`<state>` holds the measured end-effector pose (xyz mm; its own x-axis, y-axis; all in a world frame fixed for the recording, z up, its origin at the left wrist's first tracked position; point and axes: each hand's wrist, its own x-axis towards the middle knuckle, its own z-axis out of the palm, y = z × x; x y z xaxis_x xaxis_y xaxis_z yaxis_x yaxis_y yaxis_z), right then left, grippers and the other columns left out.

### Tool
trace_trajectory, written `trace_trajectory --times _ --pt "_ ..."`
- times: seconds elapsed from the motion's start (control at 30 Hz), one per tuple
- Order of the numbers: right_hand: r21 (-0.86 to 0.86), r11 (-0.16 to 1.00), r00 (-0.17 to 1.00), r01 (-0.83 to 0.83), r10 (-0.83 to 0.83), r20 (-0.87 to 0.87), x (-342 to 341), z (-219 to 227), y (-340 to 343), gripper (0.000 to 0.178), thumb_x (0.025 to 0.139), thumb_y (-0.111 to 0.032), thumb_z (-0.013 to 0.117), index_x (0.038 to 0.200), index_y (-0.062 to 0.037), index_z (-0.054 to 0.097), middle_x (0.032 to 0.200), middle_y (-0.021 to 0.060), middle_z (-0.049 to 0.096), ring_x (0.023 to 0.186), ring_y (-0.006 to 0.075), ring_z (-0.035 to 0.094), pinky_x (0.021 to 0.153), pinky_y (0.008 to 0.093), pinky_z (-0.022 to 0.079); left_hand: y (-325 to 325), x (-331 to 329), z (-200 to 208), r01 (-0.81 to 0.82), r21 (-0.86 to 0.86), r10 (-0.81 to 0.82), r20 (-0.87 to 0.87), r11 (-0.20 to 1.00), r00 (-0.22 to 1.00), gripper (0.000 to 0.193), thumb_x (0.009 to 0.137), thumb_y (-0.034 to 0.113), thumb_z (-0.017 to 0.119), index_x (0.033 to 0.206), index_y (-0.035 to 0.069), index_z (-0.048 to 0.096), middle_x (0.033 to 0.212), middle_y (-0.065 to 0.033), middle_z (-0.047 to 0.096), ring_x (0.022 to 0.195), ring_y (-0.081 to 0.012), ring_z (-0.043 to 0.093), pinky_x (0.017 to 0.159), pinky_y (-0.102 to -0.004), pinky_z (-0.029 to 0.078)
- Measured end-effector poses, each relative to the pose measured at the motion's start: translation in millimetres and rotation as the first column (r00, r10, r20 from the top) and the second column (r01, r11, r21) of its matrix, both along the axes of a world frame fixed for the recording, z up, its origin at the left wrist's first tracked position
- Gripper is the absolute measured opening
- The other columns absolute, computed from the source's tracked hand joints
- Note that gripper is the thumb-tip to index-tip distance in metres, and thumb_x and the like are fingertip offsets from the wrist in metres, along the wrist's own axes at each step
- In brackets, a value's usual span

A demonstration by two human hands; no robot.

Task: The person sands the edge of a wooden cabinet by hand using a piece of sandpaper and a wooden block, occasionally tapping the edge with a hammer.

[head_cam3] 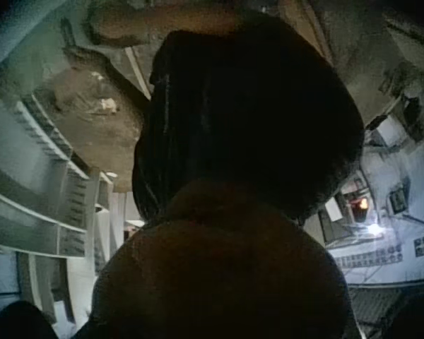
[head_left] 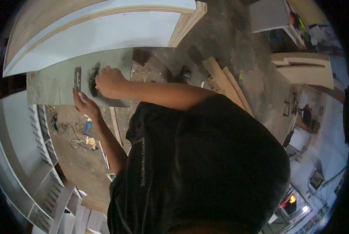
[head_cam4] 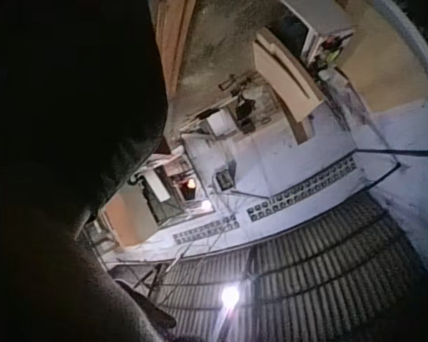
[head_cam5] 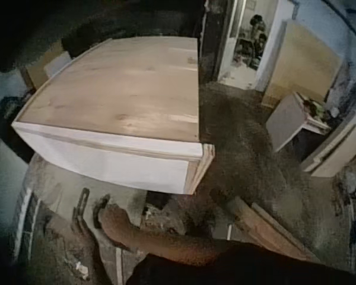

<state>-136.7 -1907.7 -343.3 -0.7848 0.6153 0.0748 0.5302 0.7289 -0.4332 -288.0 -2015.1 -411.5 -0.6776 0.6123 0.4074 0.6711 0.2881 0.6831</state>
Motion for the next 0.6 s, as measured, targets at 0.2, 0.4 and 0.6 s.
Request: trace_trajectory --times 0.2,0.4,0.6 --pt "0.044 0.863 0.464 0.504 -0.227 -0.856 148 73 40 0.028 0.074 -0.011 0.078 0.092 -0.0021 0.058 0.086 0.0103 0.061 0.081 0.0254 0.061 0.071 0.044 0.05 26 105 80 0.282 0.12 -0.251 -0.223 0.952 0.942 0.042 0.093 0.022 0.067 0.129 0.001 0.06 0.137 -0.0165 0.056 0.125 -0.0294 0.052 0.105 -0.0387 0.042" --pt "0.203 0.91 0.646 0.361 -0.087 -0.758 240 134 124 0.056 0.086 -0.018 0.077 0.132 -0.0023 0.049 0.121 0.0176 0.06 0.112 0.0304 0.061 0.092 0.0453 0.051 147 166 240 0.684 -0.011 -0.54 -0.622 0.729 0.566 0.053 0.077 0.028 0.079 0.122 0.006 0.062 0.122 -0.0148 0.063 0.119 -0.0288 0.055 0.105 -0.0436 0.034" --pt "-0.19 0.912 0.601 0.364 -0.386 -0.7 235 124 118 0.043 0.087 -0.007 0.074 0.126 -0.0001 0.059 0.123 0.0186 0.064 0.112 0.0258 0.064 0.09 0.0378 0.053 234 214 302 0.651 -0.656 -0.903 -0.416 0.383 0.113 0.07 0.083 0.051 0.073 0.133 0.005 0.057 0.134 -0.0154 0.055 0.132 -0.0324 0.046 0.114 -0.0506 0.029"
